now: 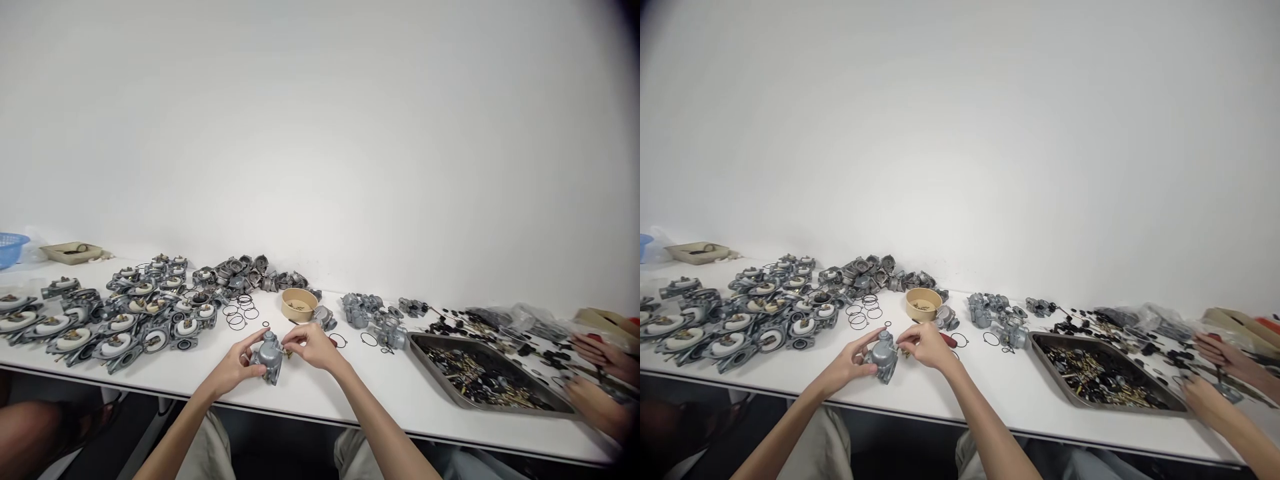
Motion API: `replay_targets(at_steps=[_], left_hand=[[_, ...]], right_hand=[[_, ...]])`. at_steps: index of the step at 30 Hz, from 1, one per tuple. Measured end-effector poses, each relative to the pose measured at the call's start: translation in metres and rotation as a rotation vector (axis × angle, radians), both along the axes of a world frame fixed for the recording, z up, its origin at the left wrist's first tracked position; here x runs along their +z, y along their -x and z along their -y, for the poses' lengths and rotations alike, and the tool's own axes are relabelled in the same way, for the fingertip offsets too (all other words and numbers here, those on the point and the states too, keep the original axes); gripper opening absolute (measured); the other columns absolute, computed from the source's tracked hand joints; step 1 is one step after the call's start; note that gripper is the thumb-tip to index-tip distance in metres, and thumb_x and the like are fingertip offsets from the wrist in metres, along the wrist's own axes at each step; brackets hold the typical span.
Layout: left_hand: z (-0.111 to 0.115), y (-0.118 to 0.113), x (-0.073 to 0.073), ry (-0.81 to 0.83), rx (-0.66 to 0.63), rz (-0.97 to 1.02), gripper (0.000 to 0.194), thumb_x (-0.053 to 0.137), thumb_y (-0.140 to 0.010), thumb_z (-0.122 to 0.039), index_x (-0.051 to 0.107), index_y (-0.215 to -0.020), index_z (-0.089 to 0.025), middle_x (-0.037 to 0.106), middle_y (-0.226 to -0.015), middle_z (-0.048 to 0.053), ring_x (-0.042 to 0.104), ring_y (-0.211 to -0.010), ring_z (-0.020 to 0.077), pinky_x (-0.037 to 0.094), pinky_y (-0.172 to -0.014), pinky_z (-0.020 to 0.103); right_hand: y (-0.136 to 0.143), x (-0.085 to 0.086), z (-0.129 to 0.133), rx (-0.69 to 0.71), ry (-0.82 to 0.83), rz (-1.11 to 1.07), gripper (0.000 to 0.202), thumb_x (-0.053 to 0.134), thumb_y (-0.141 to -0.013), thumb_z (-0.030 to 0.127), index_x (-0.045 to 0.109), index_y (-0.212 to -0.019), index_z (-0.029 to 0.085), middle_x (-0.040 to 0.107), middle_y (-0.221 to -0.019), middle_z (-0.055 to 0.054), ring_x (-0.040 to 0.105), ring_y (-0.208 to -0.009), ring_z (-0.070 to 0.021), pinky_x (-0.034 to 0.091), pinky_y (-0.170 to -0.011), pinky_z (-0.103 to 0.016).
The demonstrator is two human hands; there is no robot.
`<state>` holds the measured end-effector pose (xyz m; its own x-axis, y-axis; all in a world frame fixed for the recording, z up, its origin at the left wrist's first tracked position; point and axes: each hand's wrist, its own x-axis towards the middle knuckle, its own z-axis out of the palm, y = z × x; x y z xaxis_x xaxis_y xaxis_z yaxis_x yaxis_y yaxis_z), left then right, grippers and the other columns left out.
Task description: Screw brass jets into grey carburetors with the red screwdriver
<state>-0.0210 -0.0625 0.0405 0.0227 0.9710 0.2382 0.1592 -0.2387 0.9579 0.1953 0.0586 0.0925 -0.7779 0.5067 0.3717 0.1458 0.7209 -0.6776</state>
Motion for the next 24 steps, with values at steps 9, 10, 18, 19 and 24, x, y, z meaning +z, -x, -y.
replay_targets(at_steps=[9,10,18,19,24], left_hand=[[-0.002,0.000,-0.001,0.009,0.005,0.005,0.088,0.083,-0.073,-0.046,0.045,-0.151,-0.029,0.058,-0.139,0.008,0.058,-0.101,0.0234,0.050,-0.090,0.036],[-0.002,0.000,-0.001,0.008,0.008,0.003,0.088,0.083,-0.073,-0.046,0.046,-0.151,-0.029,0.058,-0.139,0.008,0.058,-0.101,0.0237,0.050,-0.090,0.037],[-0.003,0.000,-0.005,-0.011,0.067,-0.018,0.088,0.089,-0.066,-0.042,0.052,-0.144,-0.029,0.057,-0.138,0.010,0.058,-0.107,0.0256,0.051,-0.093,0.039],[-0.003,0.000,-0.005,-0.019,0.068,-0.018,0.087,0.090,-0.066,-0.042,0.052,-0.143,-0.029,0.056,-0.140,0.010,0.057,-0.114,0.0278,0.050,-0.096,0.039],[0.000,-0.004,-0.003,-0.041,0.024,0.041,0.092,0.094,-0.060,-0.036,0.049,-0.139,-0.028,0.052,-0.145,0.013,0.044,-0.139,0.0343,0.042,-0.110,0.044]], right_hand=[[0.002,0.001,0.000,0.032,-0.014,0.015,0.016,0.067,-0.081,0.013,0.080,-0.086,0.021,0.079,-0.082,-0.004,0.072,-0.071,-0.0188,0.055,-0.067,-0.027],[0.002,0.001,0.000,0.036,-0.016,0.015,0.016,0.067,-0.081,0.014,0.080,-0.085,0.021,0.079,-0.082,-0.004,0.072,-0.071,-0.0187,0.055,-0.067,-0.027],[0.000,0.001,0.002,0.027,0.020,0.016,0.012,0.073,-0.080,0.018,0.082,-0.086,0.022,0.080,-0.083,-0.004,0.072,-0.074,-0.0202,0.056,-0.072,-0.030],[-0.002,0.001,0.002,0.030,0.019,0.027,0.012,0.072,-0.081,0.018,0.082,-0.087,0.023,0.080,-0.085,-0.004,0.072,-0.076,-0.0207,0.056,-0.074,-0.030],[-0.010,0.005,0.001,0.088,0.091,0.060,0.017,0.070,-0.083,0.022,0.083,-0.094,0.023,0.081,-0.095,-0.006,0.074,-0.085,-0.0235,0.057,-0.078,-0.032]])
